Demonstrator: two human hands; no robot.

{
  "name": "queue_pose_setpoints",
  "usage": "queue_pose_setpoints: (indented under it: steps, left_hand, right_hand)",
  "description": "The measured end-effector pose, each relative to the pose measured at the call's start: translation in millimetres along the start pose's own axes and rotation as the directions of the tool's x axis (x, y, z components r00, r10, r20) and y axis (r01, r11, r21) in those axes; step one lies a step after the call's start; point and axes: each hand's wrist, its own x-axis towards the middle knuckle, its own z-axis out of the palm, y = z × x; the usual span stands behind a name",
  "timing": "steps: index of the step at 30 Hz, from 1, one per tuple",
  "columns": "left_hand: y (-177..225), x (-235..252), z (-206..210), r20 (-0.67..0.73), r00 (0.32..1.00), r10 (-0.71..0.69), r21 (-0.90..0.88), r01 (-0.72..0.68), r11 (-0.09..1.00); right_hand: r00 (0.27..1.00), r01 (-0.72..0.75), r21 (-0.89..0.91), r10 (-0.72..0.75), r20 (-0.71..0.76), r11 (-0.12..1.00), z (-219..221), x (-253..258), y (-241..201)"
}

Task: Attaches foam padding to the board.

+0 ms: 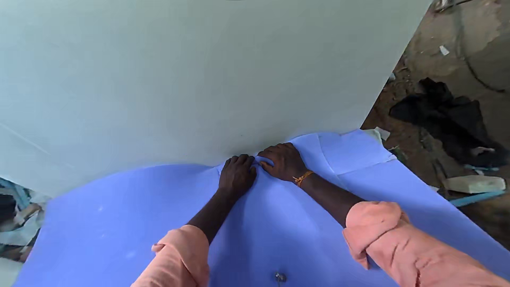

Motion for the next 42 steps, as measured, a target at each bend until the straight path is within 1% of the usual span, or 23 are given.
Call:
queue_pose_setpoints:
  steps: [3,6,8,9,10,12,14,15,16,17,18,19,21,23,25,27,30,32,34,37,38,40,42]
  left_hand:
    - [-5,13,-3,0.187,0.982,-0.023,-0.068,0.036,0.997]
    - [-4,34,0,0.330,0.942,-0.069,-0.019,0.079,0.997]
    - [13,42,-24,0.457,0.880,-0.130,0.052,0.119,0.992]
    - [27,39,-46,0.545,0.819,-0.178,0.057,0.175,0.983]
    - [37,33,-61,0.587,0.786,-0.194,0.056,0.199,0.978]
    - [38,39,-67,0.565,0.812,-0.144,0.029,0.155,0.988]
    - [17,40,-35,0.533,0.844,-0.066,0.004,0.075,0.997]
    - [18,33,-30,0.633,0.770,-0.079,-0.007,0.108,0.994]
    - [15,36,-31,0.675,0.733,-0.083,-0.006,0.118,0.993]
    - [4,48,-31,0.619,0.784,-0.050,-0.037,0.093,0.995]
    - [-11,44,-18,0.495,0.869,0.017,-0.101,0.038,0.994]
    - [-15,24,-6,0.402,0.915,0.030,-0.159,0.038,0.987]
    - [-9,-11,-4,0.195,0.980,-0.035,-0.148,0.065,0.987]
    - [-12,-26,-7,0.020,0.997,-0.068,-0.056,0.069,0.996]
    - [-19,-37,-6,0.055,0.996,-0.072,-0.023,0.073,0.997]
    - [-22,-20,-12,0.204,0.976,-0.072,0.004,0.073,0.997]
    - [-20,8,-20,0.409,0.891,-0.198,0.071,0.186,0.980]
    - [-12,16,-28,0.446,0.849,-0.283,0.149,0.241,0.959]
    - [4,25,-42,0.474,0.825,-0.307,0.168,0.258,0.951]
    - [23,21,-54,0.521,0.784,-0.338,0.250,0.239,0.938]
    - [32,25,-60,0.527,0.774,-0.352,0.292,0.224,0.930]
    - [53,26,-62,0.497,0.792,-0.354,0.359,0.184,0.915]
    - [67,27,-52,0.370,0.900,-0.231,0.334,0.103,0.937]
  right_hand:
    - [0.979,-0.019,0.016,0.015,0.202,1.000,-5,11,-1]
    - [0.907,-0.115,-0.077,0.136,0.399,0.990,0,32,-4]
    - [0.826,-0.163,-0.150,0.218,0.519,0.975,-13,48,-16]
    - [0.788,-0.178,-0.160,0.238,0.568,0.971,-20,51,-24]
    - [0.755,-0.198,-0.171,0.262,0.602,0.965,-26,49,-34]
    - [0.730,-0.227,-0.197,0.300,0.614,0.954,-34,54,-36]
    - [0.710,-0.234,-0.212,0.315,0.629,0.949,-17,54,-30]
    - [0.667,-0.262,-0.213,0.336,0.665,0.941,-7,47,-40]
    - [0.642,-0.286,-0.233,0.366,0.674,0.929,-5,50,-46]
    - [0.652,-0.296,-0.261,0.394,0.648,0.919,-9,64,-43]
    - [0.664,-0.293,-0.277,0.403,0.630,0.915,-12,67,-40]
    - [0.669,-0.286,-0.286,0.404,0.623,0.915,-10,58,-43]
    - [0.673,-0.314,-0.285,0.424,0.605,0.906,-10,54,-47]
    - [0.659,-0.361,-0.290,0.462,0.593,0.886,-10,69,-47]
    - [0.639,-0.368,-0.300,0.474,0.606,0.880,-7,68,-54]
    - [0.641,-0.347,-0.307,0.463,0.612,0.886,-9,67,-51]
    - [0.669,-0.334,-0.291,0.443,0.597,0.896,0,62,-48]
    - [0.753,-0.317,-0.211,0.381,0.537,0.924,9,51,-48]
    - [0.865,-0.272,-0.092,0.285,0.412,0.958,7,40,-27]
    - [0.971,-0.215,0.317,0.167,0.171,0.924,-26,11,-11]
    - [0.988,-0.156,0.392,0.140,0.070,0.907,-45,6,0]
    - [0.988,-0.071,0.277,0.106,-0.114,0.958,-74,-10,37]
    - [0.984,-0.075,0.034,0.079,-0.159,0.997,-65,-25,89]
